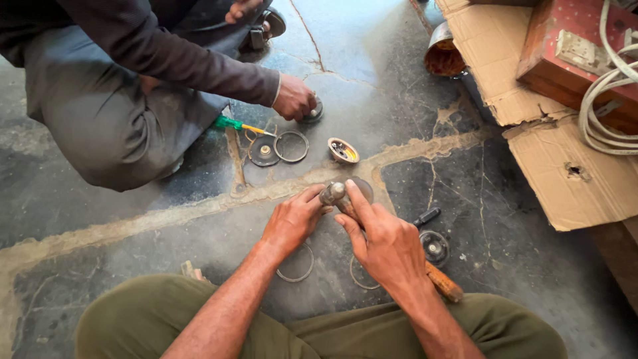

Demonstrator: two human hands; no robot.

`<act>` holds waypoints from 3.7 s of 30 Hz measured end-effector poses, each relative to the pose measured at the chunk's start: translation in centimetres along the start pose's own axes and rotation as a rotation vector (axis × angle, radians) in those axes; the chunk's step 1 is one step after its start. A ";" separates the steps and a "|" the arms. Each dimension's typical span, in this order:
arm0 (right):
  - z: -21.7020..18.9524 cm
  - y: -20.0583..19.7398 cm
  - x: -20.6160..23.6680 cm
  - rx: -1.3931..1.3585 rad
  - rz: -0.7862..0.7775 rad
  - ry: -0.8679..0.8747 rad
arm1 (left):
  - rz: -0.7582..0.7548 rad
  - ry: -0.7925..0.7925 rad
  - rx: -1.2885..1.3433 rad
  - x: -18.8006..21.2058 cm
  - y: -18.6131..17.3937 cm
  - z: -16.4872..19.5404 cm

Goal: The person sits on the floor and uses a hammer and a metal rod to repeatedly tap a small circular mechanical component. Another person nearby uses a screwdriver on a similar part. The camera wearer continues to hammer the component throughout the clip.

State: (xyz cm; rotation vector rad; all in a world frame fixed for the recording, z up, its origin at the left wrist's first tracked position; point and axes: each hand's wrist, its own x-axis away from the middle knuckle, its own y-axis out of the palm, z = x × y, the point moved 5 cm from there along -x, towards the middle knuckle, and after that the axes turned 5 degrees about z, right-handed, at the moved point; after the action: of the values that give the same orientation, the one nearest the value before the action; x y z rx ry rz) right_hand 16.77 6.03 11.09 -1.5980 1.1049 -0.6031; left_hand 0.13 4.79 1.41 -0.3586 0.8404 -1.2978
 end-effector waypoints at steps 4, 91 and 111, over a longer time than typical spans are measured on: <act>-0.4 -3.7 0.8 -0.194 0.376 -0.174 | 0.016 0.024 -0.023 0.0 0.3 -0.2; -0.7 -0.5 0.2 -0.095 0.183 -0.184 | 0.072 -0.028 -0.058 0.3 0.8 -1.8; -0.2 -1.3 -0.4 -0.332 0.360 -0.103 | 0.055 -0.102 0.020 0.2 0.3 -1.6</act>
State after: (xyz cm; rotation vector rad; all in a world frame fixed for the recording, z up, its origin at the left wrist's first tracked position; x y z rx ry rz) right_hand 16.87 6.28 12.44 -1.6289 1.4251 -0.0997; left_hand -0.82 5.04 0.09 -0.3804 0.7457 -1.2258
